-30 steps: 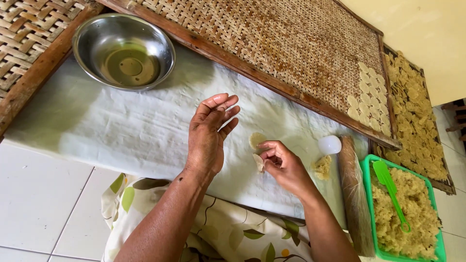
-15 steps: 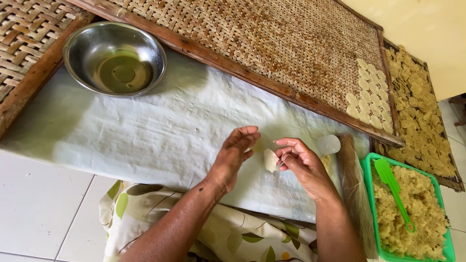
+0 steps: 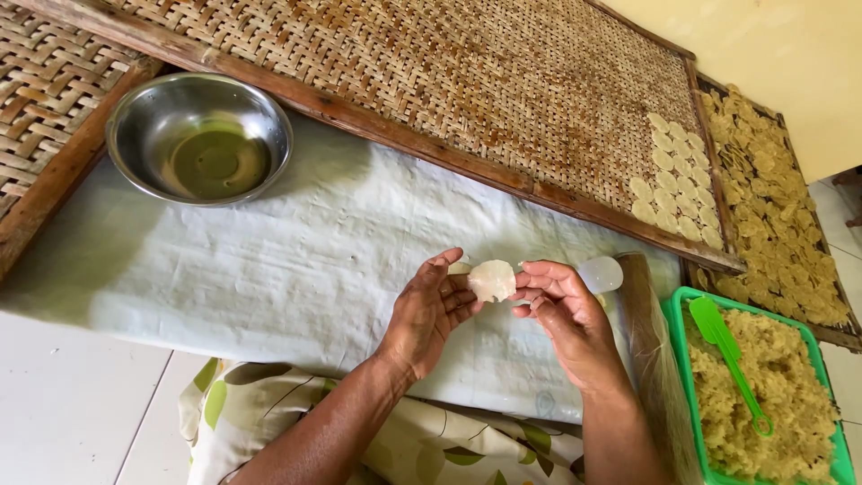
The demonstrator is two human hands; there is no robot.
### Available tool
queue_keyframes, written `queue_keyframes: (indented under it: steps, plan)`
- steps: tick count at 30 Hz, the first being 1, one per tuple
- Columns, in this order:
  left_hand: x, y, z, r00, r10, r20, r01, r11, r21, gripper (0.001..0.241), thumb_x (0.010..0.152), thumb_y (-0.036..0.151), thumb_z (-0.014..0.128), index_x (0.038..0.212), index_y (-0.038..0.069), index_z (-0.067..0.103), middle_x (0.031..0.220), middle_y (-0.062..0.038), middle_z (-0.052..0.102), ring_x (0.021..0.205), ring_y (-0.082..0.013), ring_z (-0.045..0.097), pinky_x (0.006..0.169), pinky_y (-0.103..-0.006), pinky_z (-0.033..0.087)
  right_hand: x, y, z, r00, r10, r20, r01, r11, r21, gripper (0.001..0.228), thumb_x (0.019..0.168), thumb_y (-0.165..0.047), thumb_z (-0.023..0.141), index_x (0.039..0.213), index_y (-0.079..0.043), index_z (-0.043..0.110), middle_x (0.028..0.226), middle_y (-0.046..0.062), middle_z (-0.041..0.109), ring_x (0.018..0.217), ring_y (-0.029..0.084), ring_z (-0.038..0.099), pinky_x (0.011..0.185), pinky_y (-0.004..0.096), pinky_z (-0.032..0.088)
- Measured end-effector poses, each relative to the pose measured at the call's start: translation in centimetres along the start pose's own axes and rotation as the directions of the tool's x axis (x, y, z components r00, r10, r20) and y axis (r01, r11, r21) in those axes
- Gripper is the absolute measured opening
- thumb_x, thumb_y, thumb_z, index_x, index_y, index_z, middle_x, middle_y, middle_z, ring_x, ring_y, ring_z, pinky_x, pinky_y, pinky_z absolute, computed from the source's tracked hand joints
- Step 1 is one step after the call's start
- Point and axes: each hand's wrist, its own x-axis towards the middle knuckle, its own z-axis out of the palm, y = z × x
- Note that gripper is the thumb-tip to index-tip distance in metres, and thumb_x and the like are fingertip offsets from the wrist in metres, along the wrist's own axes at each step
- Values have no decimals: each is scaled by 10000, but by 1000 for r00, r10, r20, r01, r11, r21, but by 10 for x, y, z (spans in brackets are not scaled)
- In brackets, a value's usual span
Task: Flattening dough with a rolling pin and cutting it into small discs to be placed on a drying rack.
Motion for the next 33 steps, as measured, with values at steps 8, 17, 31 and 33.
queue_keyframes:
  steps: [8, 17, 31, 33]
  plan:
    - [-16, 25, 23, 981, 181, 63, -186, 825, 534, 532, 1032, 483, 473, 1449, 158, 531, 1119, -82, 653, 996, -181, 647, 973, -373, 558, 3, -33, 30, 988, 106, -114, -154, 752, -641, 443, 937, 5, 522, 1370, -86, 537, 1225, 62, 739, 1121, 162, 730, 898, 311, 572]
    - [-29, 37, 41, 986, 96, 137, -167, 498, 851, 584, 1008, 524, 441, 1494, 201, 442, 919, -97, 691, 861, -203, 666, 864, -365, 523, 16, -28, 13, 994, 9, 108, 48, 861, -507, 395, 989, -39, 602, 1382, -67, 573, 1137, 86, 758, 1105, 156, 715, 963, 314, 556]
    - [-31, 35, 45, 979, 156, 129, -194, 540, 819, 561, 1022, 456, 443, 1490, 146, 450, 1370, -109, 673, 1258, -244, 647, 1048, -390, 472, 21, -21, -12, 993, 115, 10, -103, 919, -380, 399, 957, 4, 641, 1349, -64, 619, 1069, 70, 731, 951, 105, 651, 863, 269, 534]
    - [-26, 31, 37, 977, 154, 146, -209, 575, 791, 558, 1023, 441, 454, 1479, 121, 463, 1405, -112, 650, 1312, -236, 605, 1081, -387, 450, 31, -15, -36, 988, 151, 11, -138, 925, -354, 397, 961, -4, 640, 1352, -68, 612, 1071, 73, 730, 957, 104, 656, 874, 269, 545]
